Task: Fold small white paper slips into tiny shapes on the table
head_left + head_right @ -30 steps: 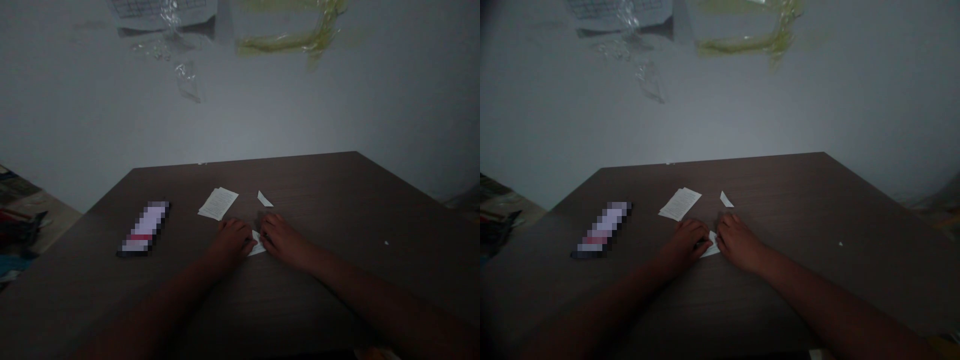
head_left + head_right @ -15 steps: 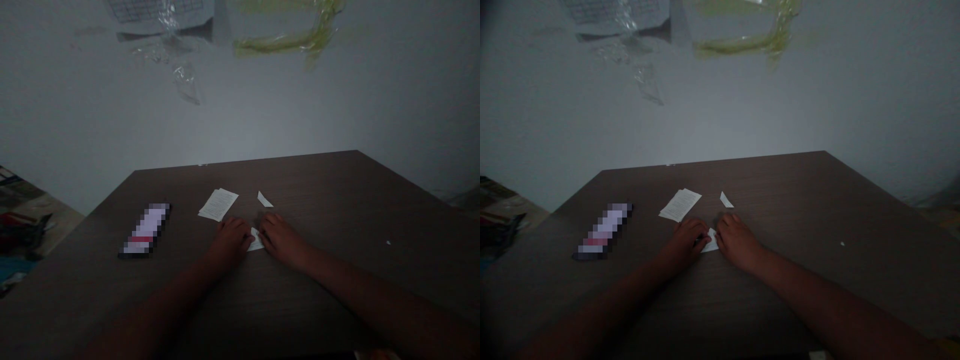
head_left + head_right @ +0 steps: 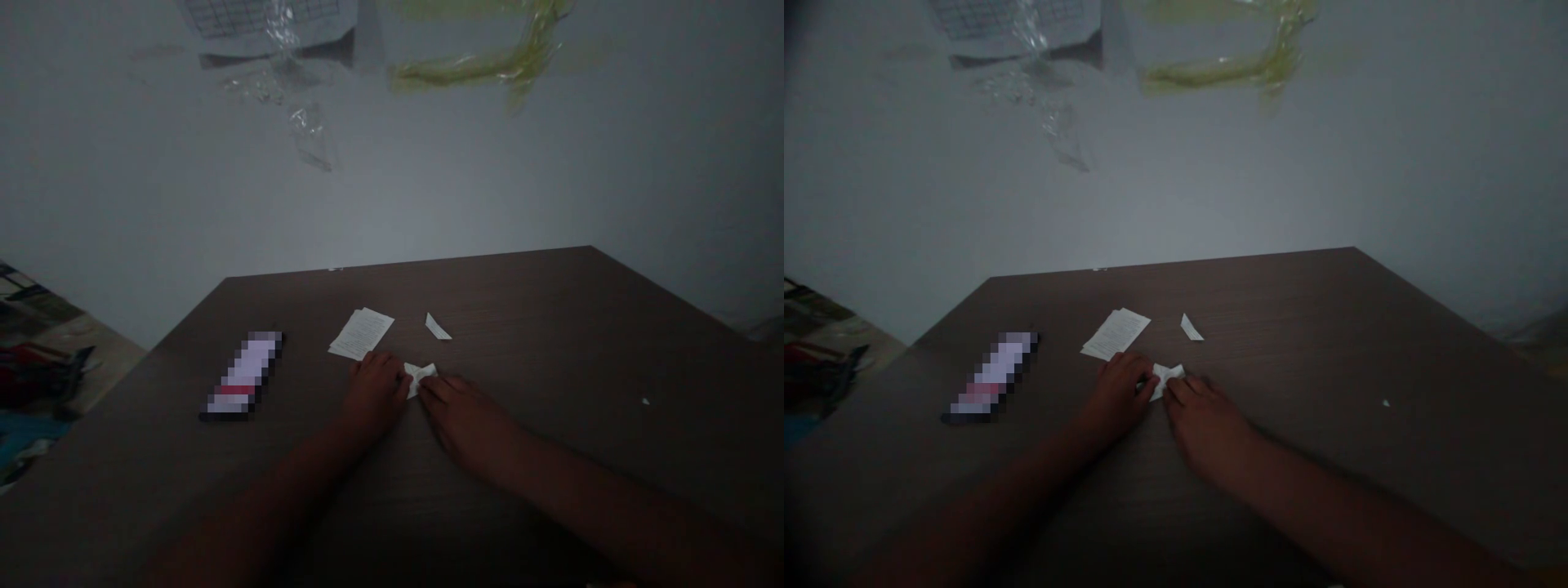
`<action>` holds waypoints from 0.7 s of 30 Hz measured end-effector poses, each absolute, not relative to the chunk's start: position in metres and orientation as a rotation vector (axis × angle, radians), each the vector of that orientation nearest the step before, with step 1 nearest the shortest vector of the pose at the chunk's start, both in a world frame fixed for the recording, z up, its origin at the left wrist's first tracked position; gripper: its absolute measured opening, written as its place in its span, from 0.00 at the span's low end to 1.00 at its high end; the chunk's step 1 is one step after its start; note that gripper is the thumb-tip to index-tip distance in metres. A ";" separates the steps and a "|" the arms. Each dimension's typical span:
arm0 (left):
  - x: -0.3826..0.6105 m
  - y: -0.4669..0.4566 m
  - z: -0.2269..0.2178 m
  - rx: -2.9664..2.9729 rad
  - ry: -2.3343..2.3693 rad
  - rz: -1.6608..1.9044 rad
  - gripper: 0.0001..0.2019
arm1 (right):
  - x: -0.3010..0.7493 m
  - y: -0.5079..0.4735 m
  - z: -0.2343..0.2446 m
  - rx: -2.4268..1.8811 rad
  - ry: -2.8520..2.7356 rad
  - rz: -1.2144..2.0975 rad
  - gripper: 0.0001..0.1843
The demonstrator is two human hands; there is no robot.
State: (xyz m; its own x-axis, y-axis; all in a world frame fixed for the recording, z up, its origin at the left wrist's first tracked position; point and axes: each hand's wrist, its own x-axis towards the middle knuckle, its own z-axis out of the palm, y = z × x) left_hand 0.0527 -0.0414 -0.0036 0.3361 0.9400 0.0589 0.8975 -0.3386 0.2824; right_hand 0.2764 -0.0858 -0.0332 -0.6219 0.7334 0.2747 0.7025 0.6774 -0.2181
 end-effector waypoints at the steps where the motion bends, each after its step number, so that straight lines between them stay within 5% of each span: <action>1: 0.053 -0.041 -0.004 2.396 1.680 0.302 0.05 | 0.276 -0.086 -0.034 -1.135 -2.554 0.128 0.26; 21: 0.039 -0.031 -0.003 2.484 1.516 0.233 0.09 | 0.277 -0.075 -0.035 -1.166 -2.531 0.138 0.23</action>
